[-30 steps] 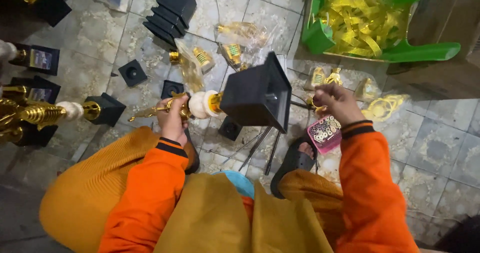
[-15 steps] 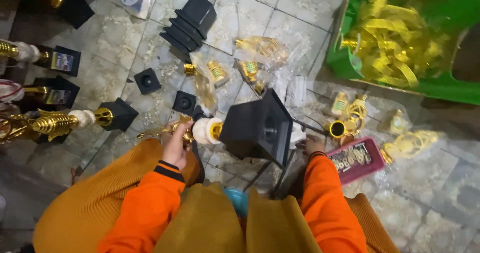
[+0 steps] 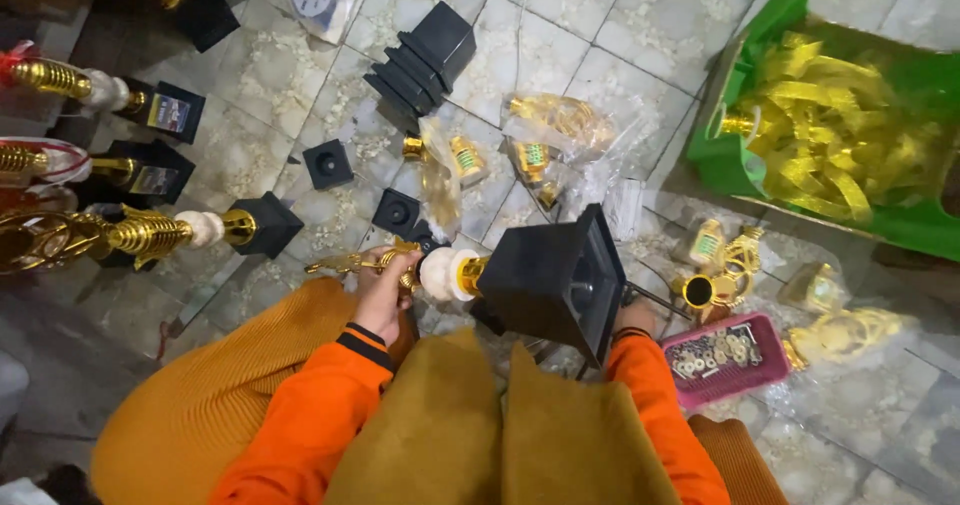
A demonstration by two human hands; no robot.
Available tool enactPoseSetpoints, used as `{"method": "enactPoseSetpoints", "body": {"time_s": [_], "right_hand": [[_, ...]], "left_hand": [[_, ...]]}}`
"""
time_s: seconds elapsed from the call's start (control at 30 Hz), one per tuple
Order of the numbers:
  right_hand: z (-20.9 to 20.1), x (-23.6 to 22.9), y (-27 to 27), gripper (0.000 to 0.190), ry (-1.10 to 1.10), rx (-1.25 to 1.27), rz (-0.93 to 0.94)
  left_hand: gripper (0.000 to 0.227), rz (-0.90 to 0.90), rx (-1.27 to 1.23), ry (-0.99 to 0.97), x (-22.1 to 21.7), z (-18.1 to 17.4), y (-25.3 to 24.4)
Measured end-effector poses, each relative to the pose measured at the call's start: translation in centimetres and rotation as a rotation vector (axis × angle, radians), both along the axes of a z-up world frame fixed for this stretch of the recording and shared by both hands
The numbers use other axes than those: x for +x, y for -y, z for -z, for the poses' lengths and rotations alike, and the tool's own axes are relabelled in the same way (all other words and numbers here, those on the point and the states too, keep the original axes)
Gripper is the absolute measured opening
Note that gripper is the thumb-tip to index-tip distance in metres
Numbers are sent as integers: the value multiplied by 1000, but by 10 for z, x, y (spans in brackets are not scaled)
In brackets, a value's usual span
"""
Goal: Assembling trophies by threading gold-colored plastic components and bases onto a central metal rod.
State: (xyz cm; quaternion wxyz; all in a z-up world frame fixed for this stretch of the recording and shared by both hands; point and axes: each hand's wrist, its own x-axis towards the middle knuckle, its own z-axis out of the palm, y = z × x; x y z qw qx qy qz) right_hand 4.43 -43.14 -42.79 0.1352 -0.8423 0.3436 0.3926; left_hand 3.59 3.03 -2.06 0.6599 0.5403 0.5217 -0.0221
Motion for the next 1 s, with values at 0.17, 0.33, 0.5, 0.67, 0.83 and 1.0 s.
{"method": "enactPoseSetpoints", "body": {"time_s": [0.17,0.33,0.5,0.67,0.83,1.0], "right_hand": [[-136,6,-5,59,240,70,-105],[-205,18,6,39,533,168,-286],[-281,56,58,22,886,283,-66],[-538,0,48,36,1203,221,99],[-559,-79,180,36,1650,106,-230],[-429,-188,448,44,1599,-122,-296]], "left_hand": [[49,47,-21,9,0,3,6],[49,78,-69,73,-6,13,12],[41,104,-111,121,-8,0,24],[31,120,-199,206,-13,-25,31],[21,93,-288,220,-11,-36,36],[32,88,-312,175,-10,-43,38]]}}
